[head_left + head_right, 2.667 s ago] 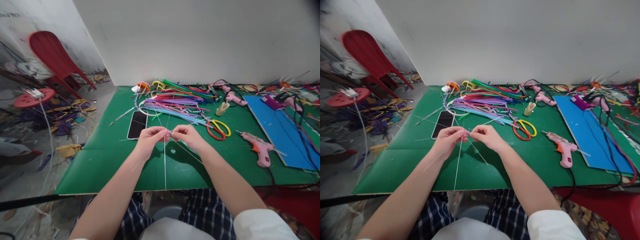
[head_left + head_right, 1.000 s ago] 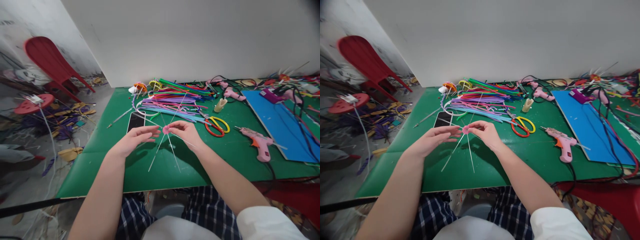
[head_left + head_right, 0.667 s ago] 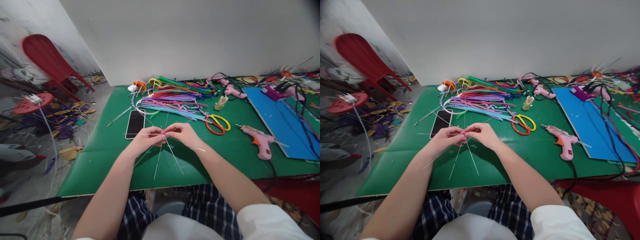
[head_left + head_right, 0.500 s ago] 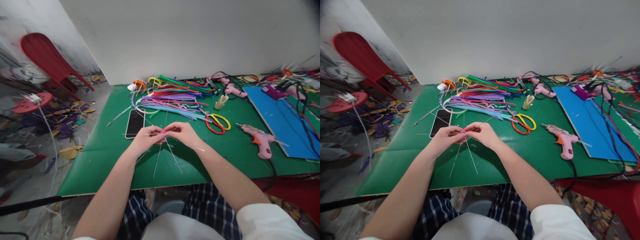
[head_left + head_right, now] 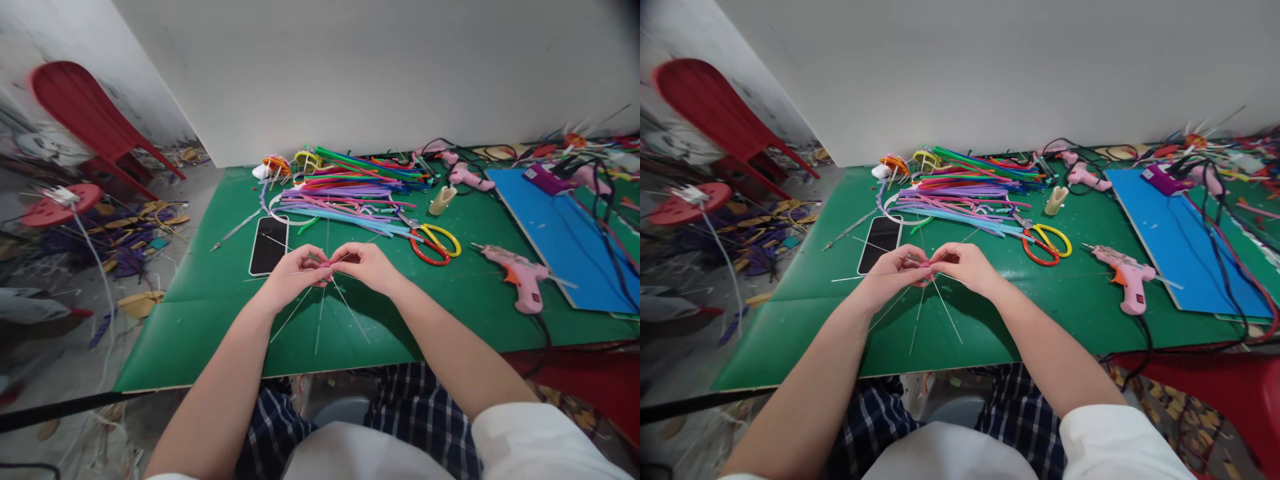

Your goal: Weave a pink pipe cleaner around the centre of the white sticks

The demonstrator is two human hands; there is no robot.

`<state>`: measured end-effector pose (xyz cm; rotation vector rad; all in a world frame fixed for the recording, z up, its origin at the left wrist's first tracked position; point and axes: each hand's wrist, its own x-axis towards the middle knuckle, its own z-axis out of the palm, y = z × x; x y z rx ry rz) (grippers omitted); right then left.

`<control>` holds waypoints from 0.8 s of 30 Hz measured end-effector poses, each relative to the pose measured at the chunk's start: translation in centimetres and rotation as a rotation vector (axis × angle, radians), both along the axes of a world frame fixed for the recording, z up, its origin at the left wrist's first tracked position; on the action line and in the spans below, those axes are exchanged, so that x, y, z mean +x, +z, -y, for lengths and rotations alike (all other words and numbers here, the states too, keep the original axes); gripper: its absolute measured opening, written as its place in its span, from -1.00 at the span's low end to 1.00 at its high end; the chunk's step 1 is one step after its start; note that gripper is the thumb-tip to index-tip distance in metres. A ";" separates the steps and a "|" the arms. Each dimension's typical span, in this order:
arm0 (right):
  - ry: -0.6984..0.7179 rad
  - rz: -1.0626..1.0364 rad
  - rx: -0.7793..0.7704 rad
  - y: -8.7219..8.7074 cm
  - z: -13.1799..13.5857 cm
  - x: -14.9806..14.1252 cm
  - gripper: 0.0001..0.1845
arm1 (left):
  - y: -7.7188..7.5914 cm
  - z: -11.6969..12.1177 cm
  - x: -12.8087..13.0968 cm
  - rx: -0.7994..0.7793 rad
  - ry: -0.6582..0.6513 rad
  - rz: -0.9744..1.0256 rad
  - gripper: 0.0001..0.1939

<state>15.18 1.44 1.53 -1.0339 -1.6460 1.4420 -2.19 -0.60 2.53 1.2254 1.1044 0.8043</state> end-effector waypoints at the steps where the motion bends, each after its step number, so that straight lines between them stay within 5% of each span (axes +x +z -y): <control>1: 0.001 0.003 0.003 0.0 0.0 0.1 -0.81 | 0.0 0.0 0.0 0.009 0.015 0.000 -0.74; 12: -0.010 0.076 0.046 0.3 -0.1 0.6 -0.77 | 0.0 0.1 0.2 0.004 0.077 0.058 -0.74; 24: 0.083 -0.023 -0.106 0.6 -0.5 1.3 -0.79 | -0.4 0.2 0.6 0.060 0.192 0.067 -0.75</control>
